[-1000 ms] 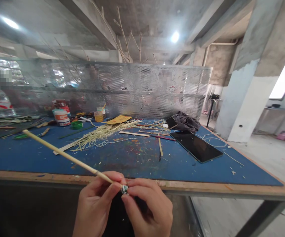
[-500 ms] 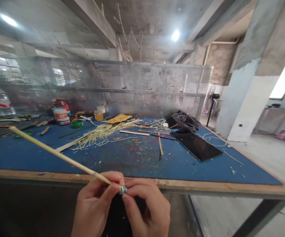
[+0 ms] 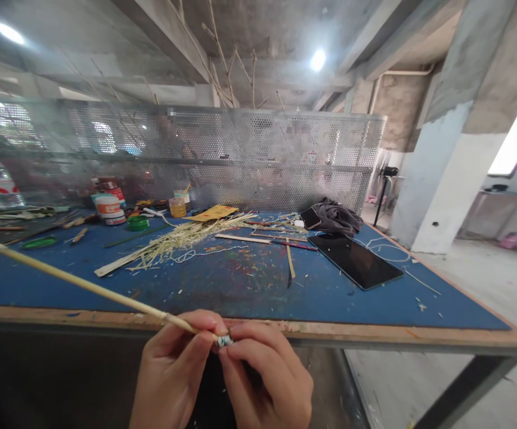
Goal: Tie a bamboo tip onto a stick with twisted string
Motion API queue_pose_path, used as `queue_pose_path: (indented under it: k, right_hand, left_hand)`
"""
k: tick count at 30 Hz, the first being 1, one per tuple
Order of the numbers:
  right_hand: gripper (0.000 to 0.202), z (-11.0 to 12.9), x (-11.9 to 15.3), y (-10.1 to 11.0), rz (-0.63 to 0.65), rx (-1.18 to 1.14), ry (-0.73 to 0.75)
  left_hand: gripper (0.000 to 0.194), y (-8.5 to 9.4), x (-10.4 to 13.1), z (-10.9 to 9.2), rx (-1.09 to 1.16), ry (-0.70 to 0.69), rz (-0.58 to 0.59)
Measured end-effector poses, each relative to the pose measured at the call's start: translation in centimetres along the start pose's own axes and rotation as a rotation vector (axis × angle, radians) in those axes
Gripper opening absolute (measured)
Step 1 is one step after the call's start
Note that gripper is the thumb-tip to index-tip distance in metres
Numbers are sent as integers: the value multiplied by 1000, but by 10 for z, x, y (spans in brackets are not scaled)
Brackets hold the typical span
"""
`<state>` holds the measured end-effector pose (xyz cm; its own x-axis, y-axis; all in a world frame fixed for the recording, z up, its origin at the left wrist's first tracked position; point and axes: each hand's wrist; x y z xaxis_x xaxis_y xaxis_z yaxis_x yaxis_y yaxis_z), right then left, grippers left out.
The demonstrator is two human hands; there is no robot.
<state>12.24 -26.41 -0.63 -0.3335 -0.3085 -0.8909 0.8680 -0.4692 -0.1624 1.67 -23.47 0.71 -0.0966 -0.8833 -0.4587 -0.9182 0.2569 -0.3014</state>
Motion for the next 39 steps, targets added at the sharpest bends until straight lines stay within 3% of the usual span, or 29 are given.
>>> queue_pose_path:
  k: [6, 11, 16, 22, 24, 26, 29, 31, 34, 39]
  right_hand:
    - [30, 1, 0, -1, 6, 4, -19]
    - [28, -3, 4, -1, -45, -131, -222]
    - [30, -4, 4, 0, -16, -259, -392]
    - [12, -5, 4, -2, -2, -404, -601]
    - [10, -4, 5, -3, -29, -364, -555]
    - [13, -3, 5, -5, -87, -274, -441]
    - [19, -2, 5, -6, -184, -91, -282]
    - [22, -2, 5, -6, -208, 7, -203]
    - [25, -3, 6, -5, -190, 88, -140]
    - [26, -3, 8, -4, -154, 117, -164]
  left_hand:
    - [2, -6, 0, -9, -85, -84, -60]
    - [5, -11, 2, -13, -240, -138, -95]
    - [8, -10, 2, -9, -244, -68, -189]
    - [37, -11, 0, -2, -186, -19, -197]
    - [38, -12, 0, 3, -215, -82, -221]
    - [24, -12, 1, 9, -318, -250, -223]
    - [14, -8, 1, 13, -593, -563, -142]
    - [17, -6, 0, 11, -727, -674, -77]
    - [18, -5, -2, 5, -789, -685, -14]
    - [16, -8, -2, 6, -769, -608, 7]
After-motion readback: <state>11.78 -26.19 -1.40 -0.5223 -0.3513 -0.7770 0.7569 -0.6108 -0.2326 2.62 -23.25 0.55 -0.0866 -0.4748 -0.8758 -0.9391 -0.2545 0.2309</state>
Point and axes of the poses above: each hand's wrist, its own x-axis away from the middle knuckle, its own y-axis out of the back of the hand, z = x × y, and after that the axes turned 3 degrees about -x, right-handed
